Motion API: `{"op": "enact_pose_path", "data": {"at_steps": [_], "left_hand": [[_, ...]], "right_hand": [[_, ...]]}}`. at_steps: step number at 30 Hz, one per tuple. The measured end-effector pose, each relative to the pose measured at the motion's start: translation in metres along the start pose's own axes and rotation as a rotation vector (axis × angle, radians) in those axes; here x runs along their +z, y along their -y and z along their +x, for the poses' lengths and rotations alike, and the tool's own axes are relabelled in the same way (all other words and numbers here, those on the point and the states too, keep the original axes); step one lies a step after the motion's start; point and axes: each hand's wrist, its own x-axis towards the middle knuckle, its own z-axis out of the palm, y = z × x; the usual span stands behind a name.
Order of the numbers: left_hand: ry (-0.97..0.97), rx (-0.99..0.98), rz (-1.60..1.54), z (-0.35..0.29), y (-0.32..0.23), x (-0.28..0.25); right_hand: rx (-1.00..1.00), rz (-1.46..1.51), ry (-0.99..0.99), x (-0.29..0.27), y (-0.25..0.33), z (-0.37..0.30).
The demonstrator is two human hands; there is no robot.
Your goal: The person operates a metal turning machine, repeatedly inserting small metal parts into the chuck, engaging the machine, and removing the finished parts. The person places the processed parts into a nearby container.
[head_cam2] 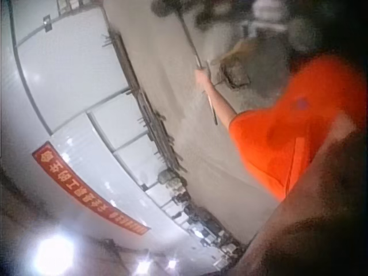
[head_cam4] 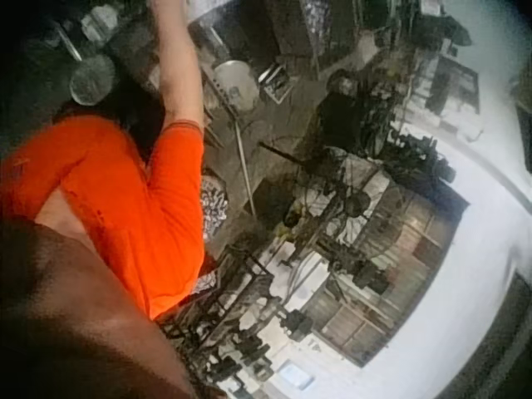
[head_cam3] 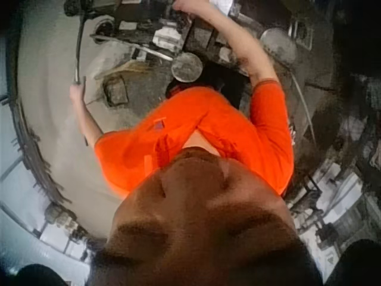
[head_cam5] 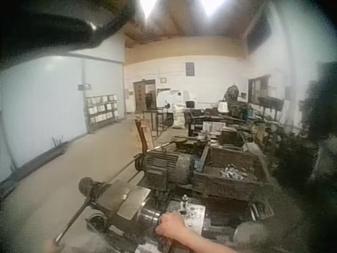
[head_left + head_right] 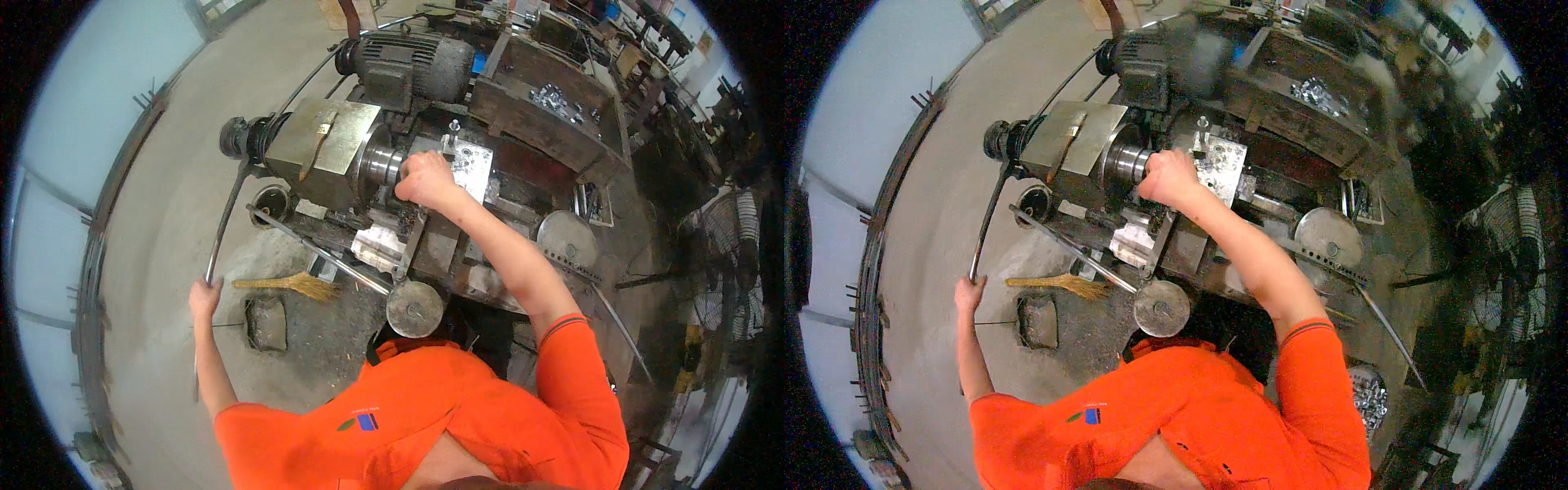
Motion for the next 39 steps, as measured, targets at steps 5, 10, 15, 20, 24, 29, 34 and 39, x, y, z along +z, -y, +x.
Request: {"op": "enact_pose_path", "data": {"at_steps": [5,10,15,20,24,29,34,39], "left_hand": [[0.078,-0.06,-0.115,0.03,-0.022,-0.018],[-0.005,-0.151,-0.066,0.063,0.017,0.006],[0.069,-0.152,-0.151,0.027,-0.015,-0.013],[-0.065,-0.151,-0.312,-0.024,-0.038,-0.008],[-0.042,-0.191,-0.268,-0.049,-0.042,-0.013],[-0.202,-0.145,-0.161,-0.094,-0.097,-0.005],[-0.237,-0.126,-0.262,-0.095,-0.082,0.008],[0.193,0.14,-0.815,-0.052,-0.047,0.005]], "right_hand": [[-0.003,-0.048,-0.007,0.007,-0.008,0.004],[-0.05,-0.042,-0.035,0.008,-0.002,0.007],[-0.05,0.002,-0.009,0.003,-0.003,0.006],[-0.092,-0.023,-0.019,0.008,-0.004,0.007],[-0.104,-0.003,0.004,0.008,0.003,0.008],[-0.088,-0.062,0.006,0.008,-0.005,0.007],[-0.077,-0.163,-0.066,0.009,-0.001,0.0],[0.063,-0.113,-0.158,-0.053,-0.022,-0.018]]}}
